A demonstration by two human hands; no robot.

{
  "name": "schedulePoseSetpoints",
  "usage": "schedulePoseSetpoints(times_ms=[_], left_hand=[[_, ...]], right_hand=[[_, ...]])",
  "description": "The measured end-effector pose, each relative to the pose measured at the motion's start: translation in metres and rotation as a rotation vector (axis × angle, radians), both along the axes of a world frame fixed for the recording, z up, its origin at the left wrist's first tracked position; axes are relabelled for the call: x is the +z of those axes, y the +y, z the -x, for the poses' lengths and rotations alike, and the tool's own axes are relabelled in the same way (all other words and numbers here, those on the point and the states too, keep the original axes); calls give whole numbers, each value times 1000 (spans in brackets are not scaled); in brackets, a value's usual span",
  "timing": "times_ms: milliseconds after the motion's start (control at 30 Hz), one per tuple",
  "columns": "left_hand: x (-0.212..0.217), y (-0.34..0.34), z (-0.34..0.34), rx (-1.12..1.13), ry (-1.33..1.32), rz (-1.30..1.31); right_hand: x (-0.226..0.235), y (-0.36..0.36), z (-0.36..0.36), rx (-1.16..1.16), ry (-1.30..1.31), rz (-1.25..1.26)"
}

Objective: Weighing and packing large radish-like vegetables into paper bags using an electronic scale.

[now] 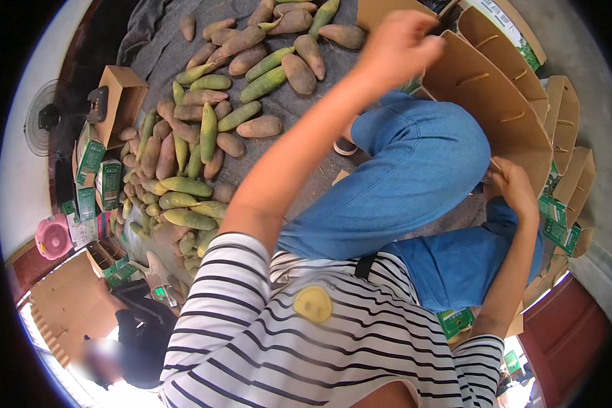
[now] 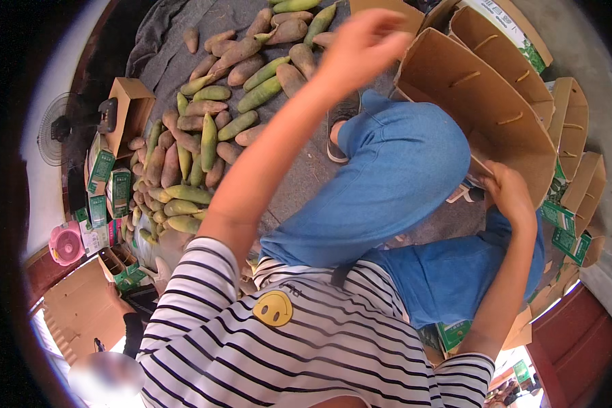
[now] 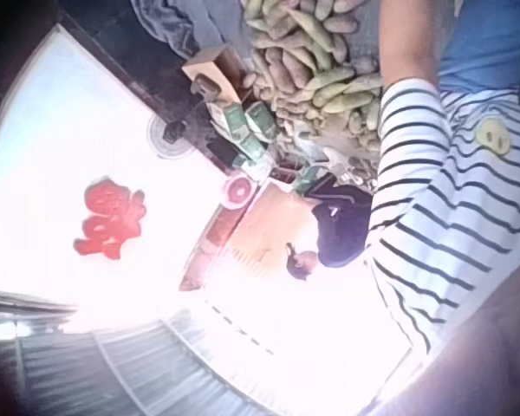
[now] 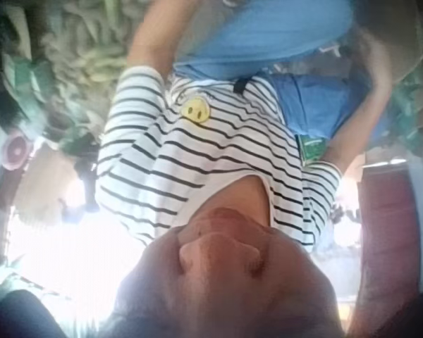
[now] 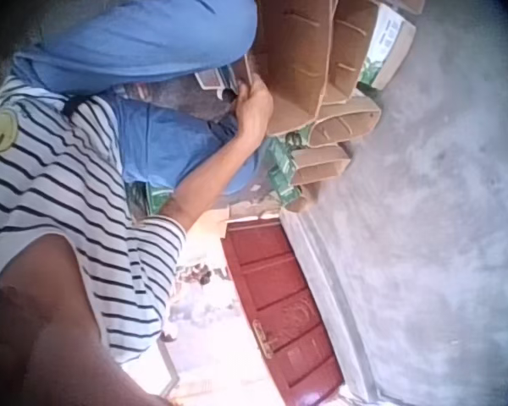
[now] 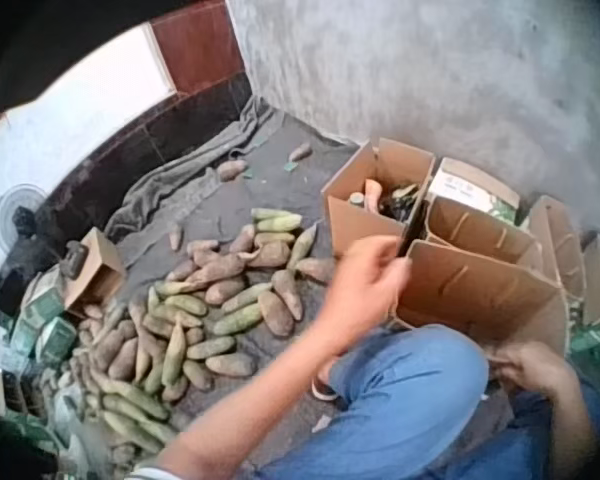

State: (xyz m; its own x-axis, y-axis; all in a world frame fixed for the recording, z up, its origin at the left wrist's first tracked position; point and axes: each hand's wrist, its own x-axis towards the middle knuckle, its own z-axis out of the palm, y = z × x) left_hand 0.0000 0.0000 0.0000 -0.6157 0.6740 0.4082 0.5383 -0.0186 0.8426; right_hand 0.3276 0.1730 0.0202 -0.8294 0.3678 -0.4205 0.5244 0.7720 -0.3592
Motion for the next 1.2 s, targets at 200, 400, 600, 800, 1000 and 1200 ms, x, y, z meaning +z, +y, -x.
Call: schedulePoseSetpoints(times_ms=[200,400,600,800,1000,1200], left_hand=[[-116,-138,65,270,134,559],[-193,-225,64,233,218,1361],[-235,-236,60,-79,555,1593],[-270,-249,68,-82,663,1529],[-269,-247,57,14,648,1526],[-222,-248,10,75,538,1200]], right_hand=[[6,-12,6,-49,106,76],[12,-12,9,-38,97,95],[21,-10,8,-51,37,-42],[23,-14,18,-102,44,-14],[25,-16,24,-82,-1,16],[26,-14,14,-82,13,-52]])
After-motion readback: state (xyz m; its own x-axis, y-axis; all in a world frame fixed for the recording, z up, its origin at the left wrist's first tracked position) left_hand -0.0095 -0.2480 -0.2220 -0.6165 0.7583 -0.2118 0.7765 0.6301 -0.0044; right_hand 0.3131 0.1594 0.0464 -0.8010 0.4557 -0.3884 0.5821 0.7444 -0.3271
